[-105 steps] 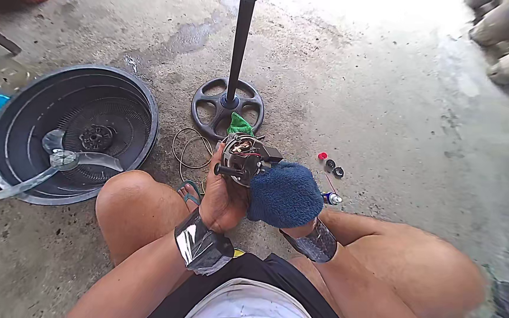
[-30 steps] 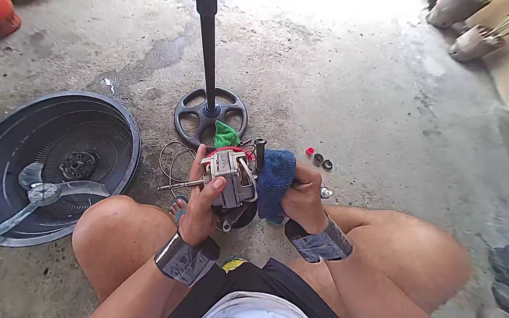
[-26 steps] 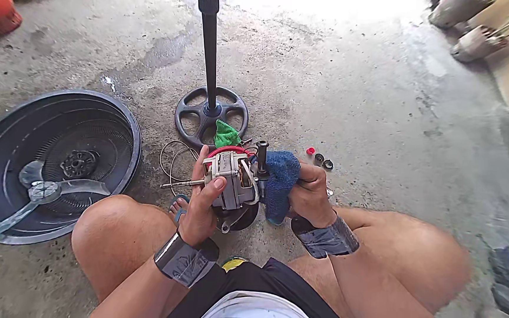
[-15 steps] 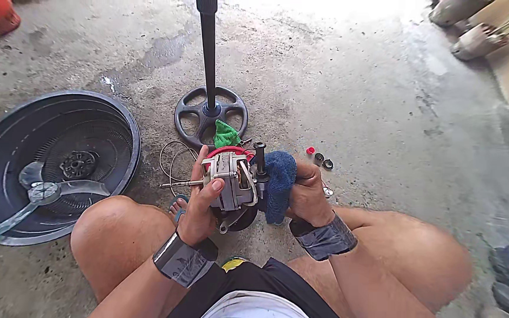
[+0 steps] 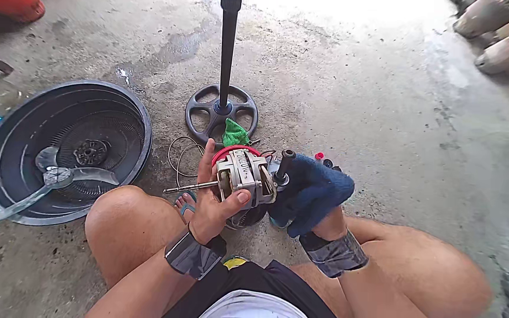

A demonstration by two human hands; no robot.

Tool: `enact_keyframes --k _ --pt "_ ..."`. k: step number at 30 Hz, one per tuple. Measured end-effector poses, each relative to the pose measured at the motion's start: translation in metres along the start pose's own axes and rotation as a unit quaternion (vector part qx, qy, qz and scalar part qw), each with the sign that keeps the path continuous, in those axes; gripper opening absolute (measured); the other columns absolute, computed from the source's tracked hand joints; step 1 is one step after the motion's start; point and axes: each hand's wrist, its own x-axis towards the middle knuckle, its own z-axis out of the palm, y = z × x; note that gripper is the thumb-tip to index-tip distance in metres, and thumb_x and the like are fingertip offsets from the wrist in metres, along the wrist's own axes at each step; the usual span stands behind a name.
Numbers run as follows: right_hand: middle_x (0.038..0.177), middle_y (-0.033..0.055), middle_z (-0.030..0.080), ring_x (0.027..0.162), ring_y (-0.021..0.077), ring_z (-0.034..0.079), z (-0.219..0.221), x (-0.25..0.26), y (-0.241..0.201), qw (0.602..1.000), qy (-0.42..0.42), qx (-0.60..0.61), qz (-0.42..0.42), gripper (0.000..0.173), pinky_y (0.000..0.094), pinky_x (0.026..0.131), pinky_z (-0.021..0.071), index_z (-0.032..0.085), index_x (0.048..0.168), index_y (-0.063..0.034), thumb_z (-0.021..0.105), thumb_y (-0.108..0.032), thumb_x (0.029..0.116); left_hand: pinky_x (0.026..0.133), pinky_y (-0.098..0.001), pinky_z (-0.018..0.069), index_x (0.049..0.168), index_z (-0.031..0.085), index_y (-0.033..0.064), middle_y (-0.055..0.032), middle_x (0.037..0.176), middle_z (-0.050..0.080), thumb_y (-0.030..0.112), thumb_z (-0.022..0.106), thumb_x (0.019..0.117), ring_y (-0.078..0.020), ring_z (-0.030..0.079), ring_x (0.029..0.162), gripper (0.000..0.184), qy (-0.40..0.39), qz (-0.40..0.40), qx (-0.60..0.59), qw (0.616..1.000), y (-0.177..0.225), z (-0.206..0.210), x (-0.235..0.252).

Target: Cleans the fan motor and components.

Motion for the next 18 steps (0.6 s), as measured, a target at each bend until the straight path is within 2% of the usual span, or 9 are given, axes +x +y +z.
enact_keyframes --k 1,2,4,8,10,12,14,16,18 --pt "0.105 0.0054 0.073 0.1 0.0146 0.07 0.007 0.003 0.0 1.0 0.002 0.017 0.001 0.027 0.0385 0.09 0.06 0.067 0.114 -0.0061 0.072 -0.023 0.0941 0.101 -0.0312 0.055 0.161 0.017 0.0144 -0.0012 0.135 0.062 0.042 0.085 0.0794 -0.0108 0.064 0.117 0.11 0.004 0.001 0.009 1.0 0.001 0.001 -0.001" --pt "0.101 0.0008 0.074 0.096 0.0111 0.071 0.017 0.006 -0.002 0.999 0.013 0.033 -0.012 0.018 0.0352 0.088 0.0609 0.071 0.109 -0.0119 0.074 -0.018 0.0923 0.101 -0.031 0.0556 0.161 0.016 0.0143 -0.0013 0.135 0.062 0.042 0.086 0.0788 -0.0108 0.065 0.116 0.112 0.008 0.002 0.016 1.0 0.002 0.002 -0.001" --pt "0.098 -0.0055 0.076 0.093 0.0055 0.071 0.034 0.009 -0.005 0.998 0.032 0.032 -0.052 0.018 0.0295 0.086 0.0616 0.076 0.103 -0.0179 0.075 -0.006 0.0888 0.099 -0.0312 0.0564 0.161 0.016 0.0144 -0.0015 0.134 0.061 0.042 0.087 0.0781 -0.011 0.065 0.115 0.112 0.016 0.008 0.03 0.999 0.001 0.004 -0.001" --pt "0.091 -0.0006 0.077 0.087 0.0091 0.073 0.044 0.011 -0.009 0.989 0.095 -0.046 -0.107 0.014 0.0318 0.083 0.0631 0.076 0.093 -0.0089 0.076 0.001 0.0838 0.098 -0.0348 0.0577 0.161 0.014 0.0147 -0.005 0.132 0.063 0.039 0.086 0.0802 -0.015 0.067 0.113 0.111 0.024 0.009 0.022 0.999 0.0 0.003 0.0" --pt "0.093 -0.0018 0.077 0.088 0.009 0.073 0.039 0.013 -0.013 0.988 0.082 -0.011 -0.134 0.017 0.0318 0.083 0.0626 0.077 0.096 -0.0125 0.076 0.0 0.0849 0.098 -0.035 0.0581 0.161 0.012 0.0129 -0.0057 0.131 0.063 0.039 0.086 0.0804 -0.0155 0.067 0.113 0.112 0.029 0.009 0.024 0.999 0.0 0.004 0.002" --pt "0.1 -0.0073 0.076 0.094 0.0044 0.071 0.031 0.01 -0.022 0.984 0.039 -0.021 -0.171 0.02 0.0279 0.086 0.0607 0.077 0.105 -0.0209 0.076 -0.009 0.0887 0.098 -0.033 0.0579 0.161 0.012 0.0102 -0.0052 0.132 0.062 0.039 0.087 0.0791 -0.0138 0.066 0.113 0.114 0.038 0.012 0.039 0.998 0.0 0.006 0.002" --pt "0.103 -0.0105 0.073 0.1 -0.0018 0.068 0.024 0.006 -0.036 0.957 -0.032 -0.19 -0.216 0.015 0.0215 0.09 0.0582 0.07 0.11 -0.0226 0.073 -0.024 0.095 0.1 -0.0317 0.0568 0.16 0.013 0.0077 -0.0052 0.135 0.06 0.039 0.088 0.0783 -0.0126 0.065 0.116 0.115 0.04 0.031 0.065 0.997 -0.001 0.007 0.0" --pt "0.096 0.0001 0.072 0.096 0.0035 0.068 0.026 0.006 -0.045 0.914 -0.079 -0.314 -0.244 0.013 0.0231 0.086 0.0566 0.07 0.101 -0.0148 0.068 -0.027 0.0961 0.101 -0.0319 0.0567 0.16 0.014 0.008 -0.005 0.135 0.06 0.037 0.089 0.0777 -0.0127 0.065 0.117 0.115 0.036 0.057 0.078 0.995 -0.002 0.009 -0.003" --pt "0.093 0.0048 0.072 0.094 0.0069 0.068 0.03 0.004 -0.045 0.903 -0.078 -0.338 -0.254 0.011 0.0238 0.083 0.0569 0.072 0.096 -0.0116 0.069 -0.022 0.095 0.101 -0.0329 0.0569 0.159 0.017 0.0124 -0.0035 0.133 0.062 0.033 0.09 0.0778 -0.0132 0.066 0.115 0.111 0.037 0.071 0.069 0.994 -0.003 0.013 -0.005"
